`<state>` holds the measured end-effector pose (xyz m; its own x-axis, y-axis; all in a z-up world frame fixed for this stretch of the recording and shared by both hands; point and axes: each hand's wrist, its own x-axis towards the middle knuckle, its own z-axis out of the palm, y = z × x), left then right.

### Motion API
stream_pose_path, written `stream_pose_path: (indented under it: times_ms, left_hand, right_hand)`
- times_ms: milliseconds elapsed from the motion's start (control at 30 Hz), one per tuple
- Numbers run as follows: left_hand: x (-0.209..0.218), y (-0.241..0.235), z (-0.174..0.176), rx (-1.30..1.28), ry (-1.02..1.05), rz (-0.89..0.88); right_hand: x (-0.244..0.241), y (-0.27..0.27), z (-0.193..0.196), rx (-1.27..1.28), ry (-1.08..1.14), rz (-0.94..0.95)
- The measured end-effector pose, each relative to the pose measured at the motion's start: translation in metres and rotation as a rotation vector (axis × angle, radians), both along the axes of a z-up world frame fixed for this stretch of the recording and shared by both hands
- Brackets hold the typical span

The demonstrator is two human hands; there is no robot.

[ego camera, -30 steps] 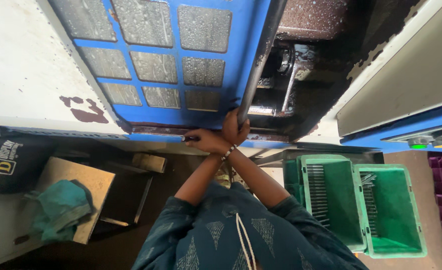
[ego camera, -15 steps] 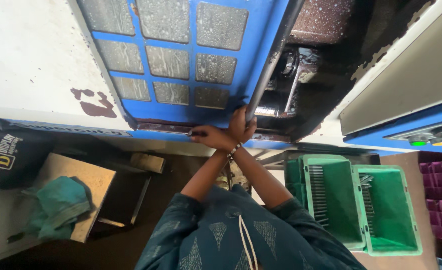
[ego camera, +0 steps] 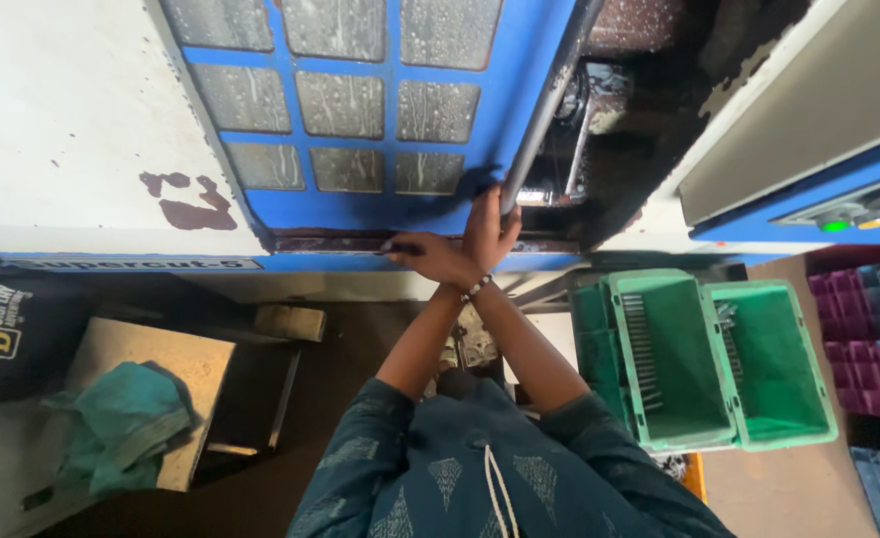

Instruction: The person uses a metal rod to adjust components inside a blue industrial machine, then removes and reinserts small metal parts from a green bin. The person repeats the adjustment process on different sections of the machine.

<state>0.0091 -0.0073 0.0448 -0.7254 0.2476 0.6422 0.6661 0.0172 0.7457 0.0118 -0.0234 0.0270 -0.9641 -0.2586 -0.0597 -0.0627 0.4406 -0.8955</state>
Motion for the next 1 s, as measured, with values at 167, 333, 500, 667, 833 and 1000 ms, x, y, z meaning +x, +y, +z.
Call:
stream_pose_path:
  times_ms: [167, 333, 500, 667, 833, 1000]
  left_hand:
    - [0.008, -0.003, 0.008, 0.019, 0.023, 0.053]
    - [0.006, -0.003, 0.009, 0.032, -0.015, 0.025]
    - [0.000, 0.003, -0.002, 0.040, 0.031, 0.085]
    - [0.004, 0.014, -0.022, 0.037, -0.029, 0.140]
    - [-0.001, 0.017, -0.031, 0.011, 0.051, 0.241]
    - [-0.001, 0.020, -0.023, 0.011, -0.012, 0.292]
  right_hand:
    - [0.013, -0.011, 0.019, 0.041, -0.014, -0.018]
    - [0.013, -0.013, 0.024, 0.047, -0.041, 0.032]
    - [0.009, -0.008, 0.022, 0.079, -0.011, 0.067]
    - [0.018, -0.001, 0.018, 0.095, 0.087, 0.122]
    - [0.027, 0.003, 0.031, 0.116, 0.078, 0.163]
    - [0.025, 0.003, 0.037, 0.119, -0.018, 0.123]
